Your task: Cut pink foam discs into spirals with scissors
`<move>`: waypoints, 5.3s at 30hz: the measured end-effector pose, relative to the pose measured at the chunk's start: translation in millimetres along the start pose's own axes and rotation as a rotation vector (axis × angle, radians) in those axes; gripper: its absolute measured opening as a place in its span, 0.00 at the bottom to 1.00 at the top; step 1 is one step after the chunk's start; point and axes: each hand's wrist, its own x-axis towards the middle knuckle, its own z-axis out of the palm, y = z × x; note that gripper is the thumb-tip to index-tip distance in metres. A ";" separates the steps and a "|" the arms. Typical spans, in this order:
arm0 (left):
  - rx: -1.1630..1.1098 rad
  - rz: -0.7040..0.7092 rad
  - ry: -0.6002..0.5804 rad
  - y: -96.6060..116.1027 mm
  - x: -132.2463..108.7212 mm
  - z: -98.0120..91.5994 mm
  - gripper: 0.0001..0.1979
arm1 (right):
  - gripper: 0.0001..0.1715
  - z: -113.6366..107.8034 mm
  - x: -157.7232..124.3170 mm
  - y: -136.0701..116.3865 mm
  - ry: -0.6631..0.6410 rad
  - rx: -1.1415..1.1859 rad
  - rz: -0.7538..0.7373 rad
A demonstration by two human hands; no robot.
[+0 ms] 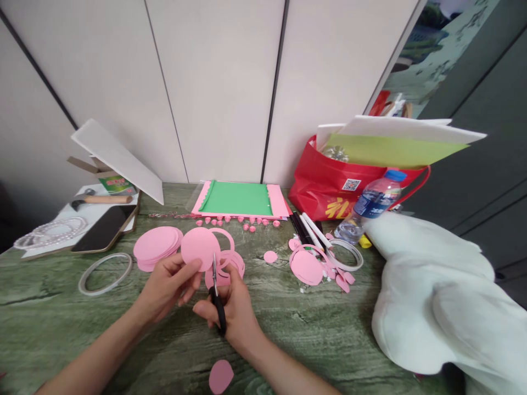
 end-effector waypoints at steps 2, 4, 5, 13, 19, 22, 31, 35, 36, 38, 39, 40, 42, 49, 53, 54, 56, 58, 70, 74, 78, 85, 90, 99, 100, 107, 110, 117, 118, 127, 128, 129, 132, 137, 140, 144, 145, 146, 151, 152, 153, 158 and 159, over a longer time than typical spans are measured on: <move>-0.007 -0.015 -0.012 0.7 0.1 0.9 0.14 | 0.44 -0.2 -0.1 0.3 -0.012 0.020 0.002; 0.024 -0.022 0.006 1.3 0.2 1.2 0.15 | 0.47 0.2 -0.2 -1.0 -0.015 0.040 0.010; 0.043 -0.029 0.017 1.6 0.2 1.2 0.15 | 0.48 0.6 -0.2 -2.2 -0.013 0.046 0.012; 0.095 -0.082 -0.029 -3.4 -0.4 0.7 0.15 | 0.55 1.0 2.8 -7.5 0.003 0.160 -0.086; 0.082 -0.081 -0.030 -4.5 -0.6 0.8 0.14 | 0.54 -0.8 3.0 -6.5 -0.013 0.182 -0.089; 0.080 -0.074 -0.032 -4.1 -1.0 0.2 0.14 | 0.53 -0.5 2.6 -7.3 -0.021 0.187 -0.092; 0.086 -0.065 -0.017 -1.6 -0.3 -0.5 0.14 | 0.50 0.1 3.0 -8.9 0.025 0.156 -0.062; 0.094 -0.069 -0.002 -1.3 -0.5 -0.5 0.14 | 0.50 1.3 2.0 -12.0 0.039 0.138 -0.047; 0.095 -0.068 -0.001 -1.3 -0.6 -0.5 0.14 | 0.50 1.4 1.9 -12.1 0.043 0.131 -0.041; 0.100 -0.065 0.001 -1.3 -0.8 -0.6 0.14 | 0.50 1.2 1.9 -11.4 0.050 0.114 -0.027; 0.101 -0.064 0.003 -1.4 -0.8 -0.6 0.14 | 0.51 1.0 2.1 -10.8 0.052 0.109 -0.021; 0.101 -0.062 0.004 -1.4 -0.7 -0.7 0.14 | 0.52 0.8 2.2 -10.1 0.055 0.107 -0.016; 0.097 -0.059 0.005 -1.3 -0.3 -0.7 0.14 | 0.53 0.5 2.5 -8.7 0.060 0.110 -0.007; 0.045 -0.019 -0.008 1.4 -0.2 1.1 0.13 | 0.53 1.2 1.1 -7.9 0.048 0.091 -0.009; 0.030 -0.030 -0.006 1.5 -1.0 2.1 0.13 | 0.54 1.9 0.3 -5.6 0.038 0.094 -0.011; 0.039 -0.035 0.001 1.2 -1.0 2.1 0.13 | 0.55 1.9 0.3 -4.8 0.035 0.094 -0.010; 0.069 -0.044 0.012 0.4 -1.0 1.7 0.14 | 0.55 2.0 0.3 -3.6 0.028 0.094 -0.011; 0.100 -0.050 0.014 -0.7 -0.8 1.0 0.14 | 0.54 1.8 0.6 -4.1 0.029 0.099 -0.025; 0.136 -0.042 -0.043 -1.8 -1.9 -0.5 0.12 | 0.51 -1.0 3.0 -10.8 0.033 0.148 -0.091; 0.125 -0.034 -0.036 -1.3 -1.7 -0.7 0.12 | 0.49 -0.7 3.4 -10.1 0.044 0.128 -0.086; 0.120 -0.029 -0.018 -2.6 -0.6 -1.9 0.12 | 0.48 1.0 3.1 -13.5 0.060 0.126 -0.068; 0.112 -0.017 0.006 -1.8 -0.1 -2.1 0.12 | 0.46 0.7 2.7 -16.1 0.066 0.092 -0.052; 0.078 0.014 0.004 -0.2 -1.0 -1.1 0.12 | 0.46 -0.4 3.1 -13.0 0.079 0.079 -0.045; 0.034 0.001 -0.004 -2.0 -0.8 1.7 0.13 | 0.49 1.0 1.1 -8.1 0.023 0.065 -0.033; 0.051 -0.002 0.017 -2.4 -0.6 1.5 0.13 | 0.50 1.1 1.0 -7.6 0.018 0.069 -0.029; 0.116 -0.037 -0.028 -2.4 -0.5 0.0 0.13 | 0.53 -0.3 2.8 -9.1 0.055 0.184 -0.114; 0.126 -0.035 -0.034 -2.3 -0.9 0.1 0.13 | 0.55 -0.4 3.6 -10.0 0.065 0.205 -0.121; 0.120 -0.021 -0.010 -2.2 -0.2 0.6 0.12 | 0.54 -1.0 4.8 -7.2 0.059 0.218 -0.108; 0.120 -0.021 -0.008 -2.1 0.0 0.5 0.12 | 0.54 -1.2 4.9 -6.9 0.058 0.214 -0.106; 0.122 -0.019 0.026 -3.0 -0.2 -1.4 0.12 | 0.50 0.5 5.7 -11.5 0.100 0.134 -0.072; 0.125 -0.015 0.028 -3.0 -0.2 -1.5 0.12 | 0.50 0.6 5.4 -12.1 0.101 0.119 -0.066; 0.126 -0.012 0.031 -3.0 -0.2 -1.6 0.12 | 0.50 0.7 5.1 -12.6 0.104 0.104 -0.061; 0.126 0.005 0.039 -2.7 -0.2 -1.7 0.13 | 0.50 0.2 4.5 -13.1 0.111 0.069 -0.059; 0.121 0.027 0.052 -2.3 0.2 -2.2 0.13 | 0.50 -0.6 4.7 -12.6 0.119 0.060 -0.042; 0.107 0.047 0.063 -2.4 0.4 -2.4 0.14 | 0.49 -0.5 4.8 -11.1 0.108 0.075 -0.025; 0.073 0.062 0.077 -2.1 0.8 -1.8 0.14 | 0.49 -0.9 4.7 -7.4 0.098 0.083 -0.026; 0.054 0.061 0.078 -1.9 0.9 -1.4 0.14 | 0.49 -1.2 4.8 -6.7 0.095 0.079 -0.027; 0.032 0.057 0.076 -1.6 0.9 -0.9 0.14 | 0.49 -1.6 4.9 -6.1 0.090 0.074 -0.030; 0.002 0.036 0.053 -0.9 0.6 2.3 0.12 | 0.49 -2.0 5.4 -5.6 0.077 0.053 -0.022; 0.018 0.035 0.061 -1.4 0.6 2.8 0.13 | 0.51 -1.1 5.3 -5.4 0.080 0.053 -0.011; 0.037 0.038 0.077 -2.2 0.8 3.1 0.14 | 0.53 0.1 5.3 -5.1 0.079 0.051 0.001; 0.137 0.183 0.333 -13.8 5.2 0.9 0.15 | 0.46 3.3 5.4 -11.2 -0.018 -0.019 0.025; 0.145 0.207 0.376 -17.4 6.4 0.1 0.15 | 0.40 1.0 5.0 -16.4 -0.007 -0.036 0.003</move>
